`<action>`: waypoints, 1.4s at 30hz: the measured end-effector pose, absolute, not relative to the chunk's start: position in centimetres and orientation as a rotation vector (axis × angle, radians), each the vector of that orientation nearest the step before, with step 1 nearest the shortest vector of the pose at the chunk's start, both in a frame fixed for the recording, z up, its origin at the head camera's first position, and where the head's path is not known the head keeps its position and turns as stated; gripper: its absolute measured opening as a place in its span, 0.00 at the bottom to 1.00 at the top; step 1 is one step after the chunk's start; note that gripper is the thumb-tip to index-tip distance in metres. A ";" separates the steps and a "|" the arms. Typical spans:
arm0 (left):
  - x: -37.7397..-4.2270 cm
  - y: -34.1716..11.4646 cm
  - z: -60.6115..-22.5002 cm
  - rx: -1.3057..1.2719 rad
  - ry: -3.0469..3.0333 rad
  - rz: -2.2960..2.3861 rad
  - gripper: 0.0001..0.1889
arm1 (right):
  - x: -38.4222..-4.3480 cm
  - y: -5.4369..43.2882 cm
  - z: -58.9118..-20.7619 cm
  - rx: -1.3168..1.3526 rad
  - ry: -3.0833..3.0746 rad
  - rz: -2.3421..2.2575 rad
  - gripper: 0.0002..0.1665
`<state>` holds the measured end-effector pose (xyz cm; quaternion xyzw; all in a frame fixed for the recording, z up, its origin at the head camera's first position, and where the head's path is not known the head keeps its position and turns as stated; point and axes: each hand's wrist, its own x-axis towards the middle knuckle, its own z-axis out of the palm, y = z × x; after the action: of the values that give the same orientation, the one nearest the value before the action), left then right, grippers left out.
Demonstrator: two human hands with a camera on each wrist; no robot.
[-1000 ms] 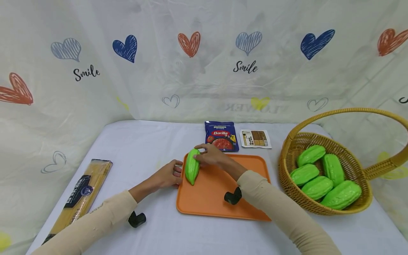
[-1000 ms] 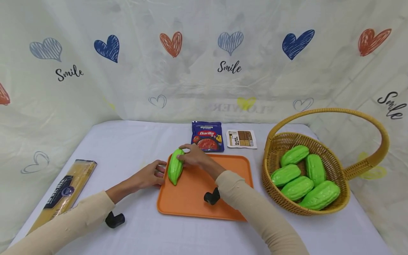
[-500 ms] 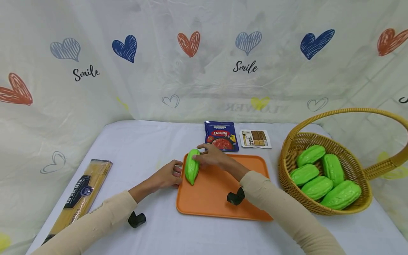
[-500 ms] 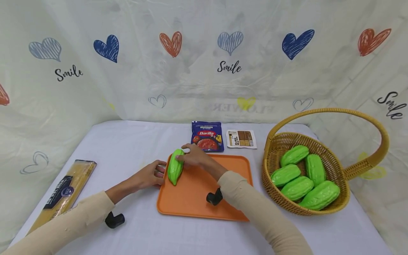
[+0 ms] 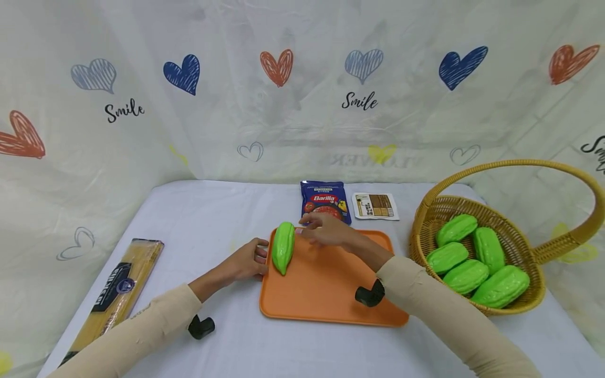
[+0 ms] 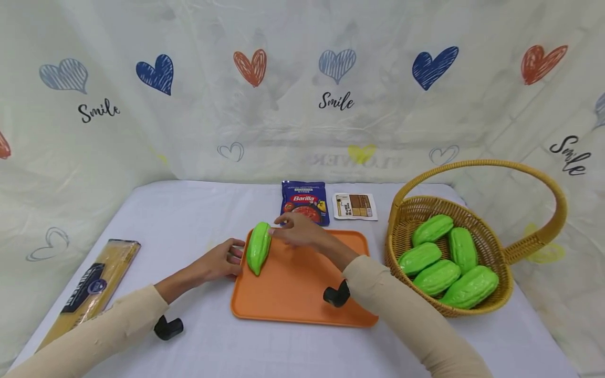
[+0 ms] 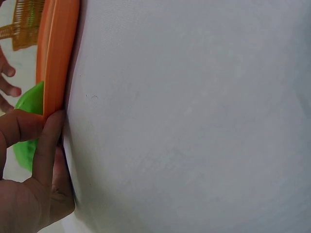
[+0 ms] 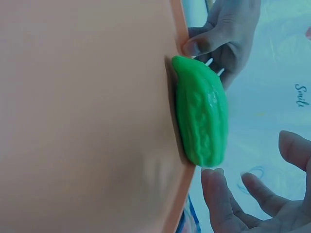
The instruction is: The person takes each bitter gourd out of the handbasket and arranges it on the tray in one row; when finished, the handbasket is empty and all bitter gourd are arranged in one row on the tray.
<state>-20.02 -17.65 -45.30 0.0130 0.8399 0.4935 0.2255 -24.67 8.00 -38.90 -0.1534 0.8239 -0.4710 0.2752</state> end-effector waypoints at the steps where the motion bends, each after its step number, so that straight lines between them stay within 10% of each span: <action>1: -20.0 -17.7 -45.3 0.036 2.314 1.364 0.38 | -24.5 8.3 -38.7 -0.411 2.220 -1.254 0.34; 42: -19.8 -17.5 -45.2 0.013 2.307 1.383 0.38 | -17.4 24.5 -34.4 -0.626 2.448 -1.091 0.27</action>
<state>-19.80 -17.48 -45.24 0.0046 0.8360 0.5010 0.2240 -17.41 24.54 -34.45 -0.2231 0.8727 -0.3887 0.1935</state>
